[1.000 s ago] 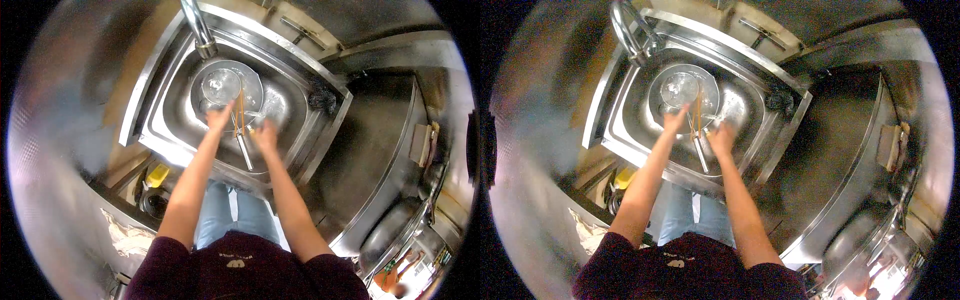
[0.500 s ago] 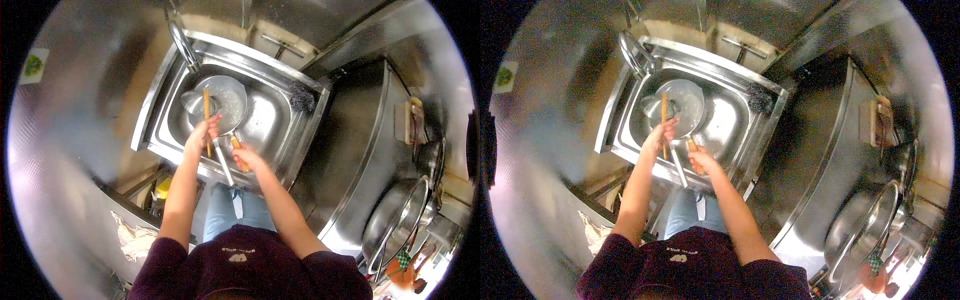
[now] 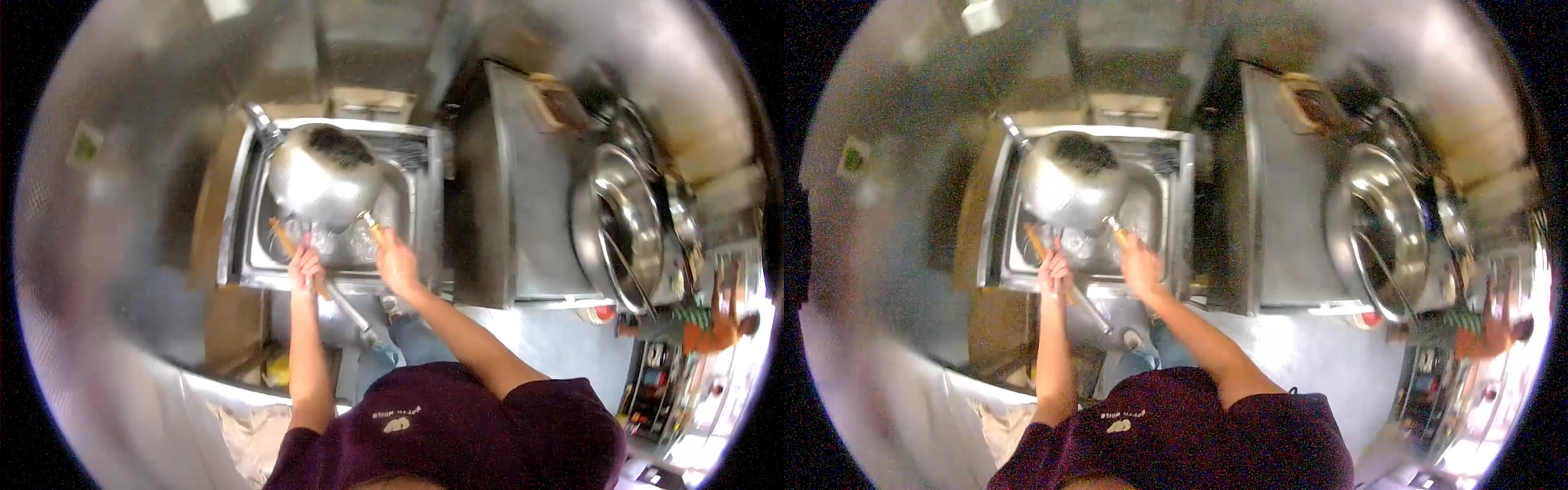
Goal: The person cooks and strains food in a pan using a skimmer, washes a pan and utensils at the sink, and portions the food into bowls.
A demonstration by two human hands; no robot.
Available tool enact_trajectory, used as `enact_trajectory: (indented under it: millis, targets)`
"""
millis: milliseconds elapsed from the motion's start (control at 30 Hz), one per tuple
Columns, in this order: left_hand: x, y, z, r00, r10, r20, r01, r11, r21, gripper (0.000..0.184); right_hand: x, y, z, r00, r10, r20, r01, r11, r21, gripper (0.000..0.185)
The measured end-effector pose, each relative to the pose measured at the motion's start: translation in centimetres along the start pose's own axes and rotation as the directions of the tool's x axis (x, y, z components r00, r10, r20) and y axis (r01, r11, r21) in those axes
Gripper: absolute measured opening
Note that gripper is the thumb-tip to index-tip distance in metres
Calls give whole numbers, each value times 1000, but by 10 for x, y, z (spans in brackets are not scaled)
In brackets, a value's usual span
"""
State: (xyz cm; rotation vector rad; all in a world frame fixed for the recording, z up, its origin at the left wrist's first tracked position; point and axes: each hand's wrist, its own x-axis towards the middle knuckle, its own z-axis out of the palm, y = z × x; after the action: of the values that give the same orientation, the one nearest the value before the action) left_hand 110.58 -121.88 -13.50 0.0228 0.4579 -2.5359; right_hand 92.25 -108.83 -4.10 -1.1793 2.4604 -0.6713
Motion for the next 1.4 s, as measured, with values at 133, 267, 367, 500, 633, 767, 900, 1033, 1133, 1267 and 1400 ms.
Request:
enact_trajectory:
  millis: [133,267,367,500,633,767,900,1033,1133,1267,1400]
  targets:
    - [-16,-18,26,981,1,-193,55,957,284,28,-33,30,26,999,7,43,-8,1000,27,22]
    - [-18,-72,72,900,146,-412,244,615,750,30,-75,29,20,968,-228,-107,248,937,246,49]
    - [-39,-123,88,878,360,-316,222,280,934,17,-110,19,-24,986,-145,85,110,940,323,45]
    - [-113,-201,123,938,340,-70,72,5,997,29,-187,33,-104,927,-135,349,-172,675,718,32]
    - [-133,-254,110,960,226,165,-83,-334,939,30,-273,81,-164,898,-267,349,-212,433,876,29]
    - [-191,-411,121,984,-96,151,-174,-715,677,35,-400,152,-221,931,-233,281,-193,339,921,27]
    - [-207,-553,48,952,-306,32,-266,-766,586,33,-521,245,-238,984,-5,175,-172,158,972,33]
    - [-216,-688,-3,787,-576,-222,-382,-736,559,34,-613,328,-262,960,223,170,-176,5,984,27]
    - [-215,-758,-57,744,-555,-371,-344,-795,499,33,-655,384,-261,880,425,210,-127,-216,968,22]
    - [-200,-827,-106,689,-570,-448,-336,-798,500,38,-698,507,-238,775,559,295,79,-548,833,21]
    - [-152,-870,-174,695,-508,-508,-313,-851,423,40,-776,644,-195,424,771,476,-127,-469,874,22]
